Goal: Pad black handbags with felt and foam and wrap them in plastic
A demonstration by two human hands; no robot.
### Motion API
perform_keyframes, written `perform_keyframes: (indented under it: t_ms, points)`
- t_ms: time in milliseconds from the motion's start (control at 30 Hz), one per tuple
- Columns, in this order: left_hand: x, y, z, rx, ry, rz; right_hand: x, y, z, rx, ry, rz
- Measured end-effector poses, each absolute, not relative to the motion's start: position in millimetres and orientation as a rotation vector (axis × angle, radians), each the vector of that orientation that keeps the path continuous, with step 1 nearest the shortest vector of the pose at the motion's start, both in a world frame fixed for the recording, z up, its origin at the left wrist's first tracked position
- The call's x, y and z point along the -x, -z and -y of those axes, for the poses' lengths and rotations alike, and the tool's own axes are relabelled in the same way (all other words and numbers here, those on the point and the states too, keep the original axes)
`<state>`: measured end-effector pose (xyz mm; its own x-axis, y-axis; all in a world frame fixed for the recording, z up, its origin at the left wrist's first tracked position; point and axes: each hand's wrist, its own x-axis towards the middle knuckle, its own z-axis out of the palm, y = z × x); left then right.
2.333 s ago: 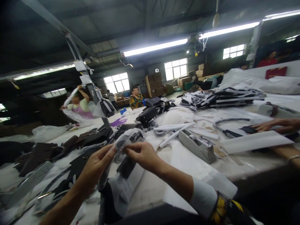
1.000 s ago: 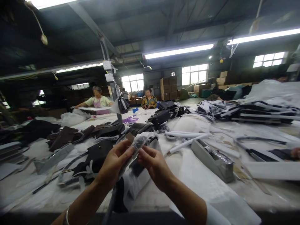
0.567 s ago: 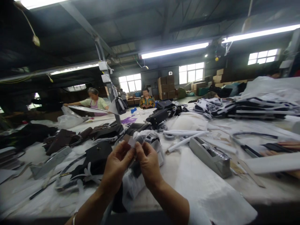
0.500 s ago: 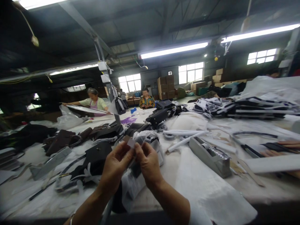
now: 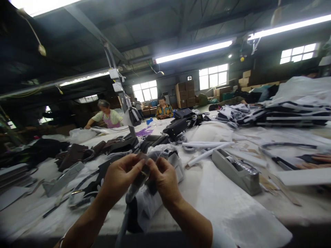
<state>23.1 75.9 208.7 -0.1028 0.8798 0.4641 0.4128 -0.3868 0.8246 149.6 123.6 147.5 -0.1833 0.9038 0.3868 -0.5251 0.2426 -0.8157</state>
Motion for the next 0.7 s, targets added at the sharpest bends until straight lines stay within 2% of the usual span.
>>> perform_keyframes:
  t_ms: [233, 433, 533, 700]
  points:
    - [-23.9, -200.2, -75.1, -2.025, -1.715, -1.556, -150.7, -151.4, -122.2, 0.384, -1.521, 1.160]
    - [-27.5, -182.8, -76.2, -2.699, -1.925, -1.697, -148.9, -151.4, -124.3, 0.410, -1.513, 1.142]
    - [-27.4, -177.5, -73.8, -2.966, -1.845, -1.735, -149.0, -152.0, -124.8, 0.410, -1.553, 1.149]
    - [-29.6, -174.7, -68.5, -3.256, -1.516, -1.924, -152.2, -154.1, -125.7, 0.406, -1.596, 1.138]
